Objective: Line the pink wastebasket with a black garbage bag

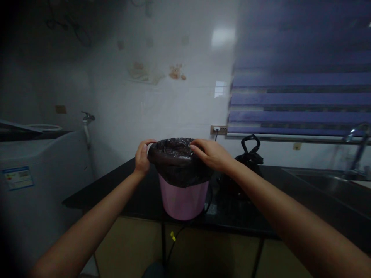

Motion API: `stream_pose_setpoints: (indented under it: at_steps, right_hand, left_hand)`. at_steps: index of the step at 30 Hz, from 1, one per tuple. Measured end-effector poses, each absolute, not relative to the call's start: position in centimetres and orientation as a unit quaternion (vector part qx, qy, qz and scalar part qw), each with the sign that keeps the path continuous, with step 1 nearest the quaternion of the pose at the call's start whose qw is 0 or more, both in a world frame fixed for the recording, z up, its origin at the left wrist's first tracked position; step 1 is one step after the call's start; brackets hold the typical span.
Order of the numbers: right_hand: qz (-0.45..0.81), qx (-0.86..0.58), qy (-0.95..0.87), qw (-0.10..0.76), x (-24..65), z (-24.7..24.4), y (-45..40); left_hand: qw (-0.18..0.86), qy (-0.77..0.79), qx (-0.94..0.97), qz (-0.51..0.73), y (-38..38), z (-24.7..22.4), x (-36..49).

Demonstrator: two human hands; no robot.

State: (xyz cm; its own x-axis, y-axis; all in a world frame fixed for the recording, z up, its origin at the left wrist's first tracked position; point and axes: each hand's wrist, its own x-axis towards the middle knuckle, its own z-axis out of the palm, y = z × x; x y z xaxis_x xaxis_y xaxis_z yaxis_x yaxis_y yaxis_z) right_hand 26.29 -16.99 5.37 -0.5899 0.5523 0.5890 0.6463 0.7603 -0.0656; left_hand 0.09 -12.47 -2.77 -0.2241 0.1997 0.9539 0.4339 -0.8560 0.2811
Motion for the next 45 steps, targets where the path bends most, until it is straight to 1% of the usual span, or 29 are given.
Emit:
stream_pose_setpoints:
  at_steps: [5,8,10,16,21,26,28,32,34,37,42,45]
  right_hand:
    - [-0.074,-0.358,-0.819,0.442,29.1,3.5,-14.2]
    - [-0.052,-0.377,-0.775,0.505,30.6,2.7,-12.4]
    - [-0.021,-0.4,-0.753,0.522,31.1,2.2,-11.5]
    - [0.133,-0.453,-0.728,0.497,31.1,0.2,-10.5]
    - [0.182,-0.45,-0.717,0.5,30.5,-0.3,-10.9]
    - [0.244,-0.478,-0.658,0.528,30.5,0.7,-12.0]
    - [0.272,-0.494,-0.629,0.535,30.8,1.0,-12.1]
    - [0.334,-0.51,-0.591,0.529,31.5,1.5,-11.5]
    - [0.368,-0.523,-0.569,0.517,31.7,1.9,-11.2]
    - [0.413,-0.528,-0.549,0.5,31.8,2.5,-11.0]
    - [0.434,-0.527,-0.544,0.488,31.6,3.3,-11.1]
    - [0.421,-0.549,-0.544,0.475,31.8,3.3,-10.9]
  left_hand:
    - [0.065,-0.262,-0.61,-0.745,-11.6,-3.7,0.0]
    - [0.055,-0.262,-0.613,-0.743,-11.4,-4.1,0.2]
    - [0.045,-0.265,-0.617,-0.74,-11.4,-4.2,0.3]
    - [0.023,-0.266,-0.621,-0.737,-11.5,-4.4,0.8]
    - [0.006,-0.261,-0.611,-0.748,-11.6,-4.5,1.0]
    - [-0.044,-0.262,-0.58,-0.77,-11.7,-4.6,0.7]
    - [-0.062,-0.28,-0.55,-0.784,-11.5,-4.5,0.2]
    - [-0.112,-0.368,-0.468,-0.795,-10.9,-4.0,-1.0]
    - [-0.179,-0.405,-0.453,-0.774,-10.8,-3.5,-1.6]
    - [-0.246,-0.423,-0.475,-0.732,-11.0,-2.8,-2.2]
    - [-0.3,-0.447,-0.494,-0.683,-11.9,-1.7,-2.9]
    - [-0.328,-0.471,-0.495,-0.653,-12.2,-1.2,-3.2]
